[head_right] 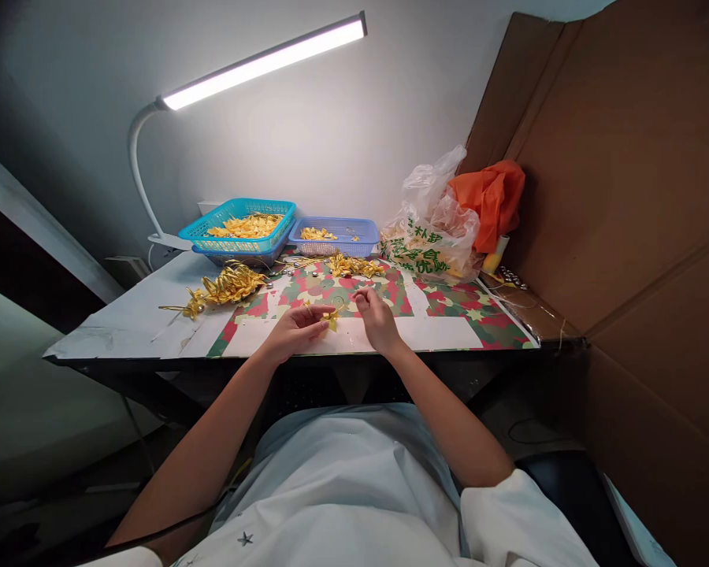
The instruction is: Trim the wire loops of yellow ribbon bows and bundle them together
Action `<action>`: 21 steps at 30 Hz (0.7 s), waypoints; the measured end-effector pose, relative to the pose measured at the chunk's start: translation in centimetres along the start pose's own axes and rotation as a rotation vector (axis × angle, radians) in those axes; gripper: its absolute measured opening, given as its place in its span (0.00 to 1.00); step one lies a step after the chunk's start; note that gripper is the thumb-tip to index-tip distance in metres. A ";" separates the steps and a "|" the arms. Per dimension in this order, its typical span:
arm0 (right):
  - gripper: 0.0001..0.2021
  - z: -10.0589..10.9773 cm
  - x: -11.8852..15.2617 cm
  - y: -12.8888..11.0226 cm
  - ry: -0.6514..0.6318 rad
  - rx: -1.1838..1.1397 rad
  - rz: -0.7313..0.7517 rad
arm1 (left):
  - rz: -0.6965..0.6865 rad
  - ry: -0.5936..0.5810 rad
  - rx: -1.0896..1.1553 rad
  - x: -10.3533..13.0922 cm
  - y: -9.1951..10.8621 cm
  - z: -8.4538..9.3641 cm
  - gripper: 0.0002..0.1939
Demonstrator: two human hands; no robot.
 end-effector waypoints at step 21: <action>0.16 -1.1 2.1 -1.3 -0.050 1.096 0.347 | -0.001 0.046 -0.066 0.0 -0.7 0.0 0.24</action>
Point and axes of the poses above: each hand's wrist, its own x-axis away from the middle knuckle, its own z-axis out of the back of the hand, y = z × x, the point moved 4 cm from there along -x, towards the middle knuckle, and after that the axes turned 4 degrees about -y, right-handed, at the moved point
